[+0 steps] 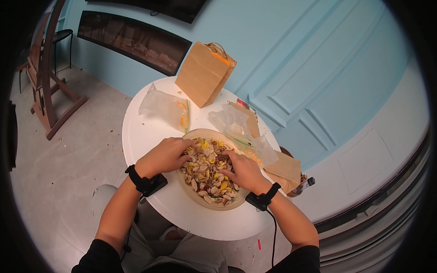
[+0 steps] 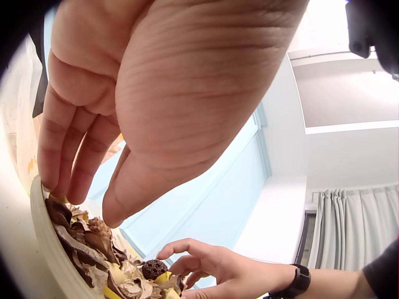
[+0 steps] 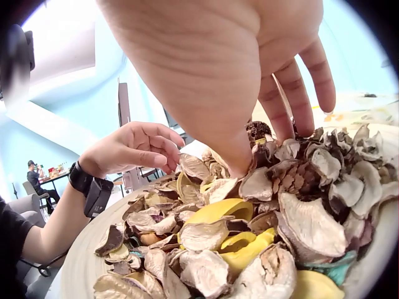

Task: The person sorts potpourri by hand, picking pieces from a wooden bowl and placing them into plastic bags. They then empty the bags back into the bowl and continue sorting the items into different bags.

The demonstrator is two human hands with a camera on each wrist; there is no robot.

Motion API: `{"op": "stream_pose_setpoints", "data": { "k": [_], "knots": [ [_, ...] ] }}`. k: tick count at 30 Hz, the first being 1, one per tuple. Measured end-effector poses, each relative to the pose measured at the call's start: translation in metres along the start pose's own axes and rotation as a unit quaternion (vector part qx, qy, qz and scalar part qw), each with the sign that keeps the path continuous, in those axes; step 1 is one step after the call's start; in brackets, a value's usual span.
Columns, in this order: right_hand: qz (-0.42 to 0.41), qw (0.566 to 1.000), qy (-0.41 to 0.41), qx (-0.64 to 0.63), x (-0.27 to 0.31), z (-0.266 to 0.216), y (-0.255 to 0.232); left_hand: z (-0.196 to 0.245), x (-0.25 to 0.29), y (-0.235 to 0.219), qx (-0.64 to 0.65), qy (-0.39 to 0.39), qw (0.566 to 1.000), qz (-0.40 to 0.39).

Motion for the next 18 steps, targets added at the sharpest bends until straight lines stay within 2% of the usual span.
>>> {"op": "stream_pose_setpoints", "data": {
  "k": [3,9,12,15,18],
  "knots": [
    [-0.008,0.999,0.039,0.013,0.0,0.0,-0.003,-0.001,0.0,0.001,-0.003,0.007,1.0,0.004],
    [0.056,0.997,0.002,0.058,0.002,0.003,-0.007,0.0,0.001,0.001,-0.003,0.001,1.0,-0.006],
    [0.039,0.995,-0.005,0.089,0.003,0.007,-0.008,0.0,0.001,0.001,-0.005,-0.001,1.0,-0.011],
    [-0.019,0.996,0.039,0.084,0.004,0.012,-0.002,0.0,0.001,0.001,-0.004,0.001,1.0,-0.01],
    [-0.018,0.998,0.036,0.057,0.005,0.018,-0.001,-0.003,0.0,0.004,-0.018,-0.006,0.999,-0.033]
  ]
}}
Point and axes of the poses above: each hand's wrist, its own x-axis away from the middle knuckle, its own y-axis out of the palm, z = x × y, the point moved 6 cm from there along -x, towards the middle knuckle, and after that the axes turned 8 degrees about y, right-handed, at the moved point
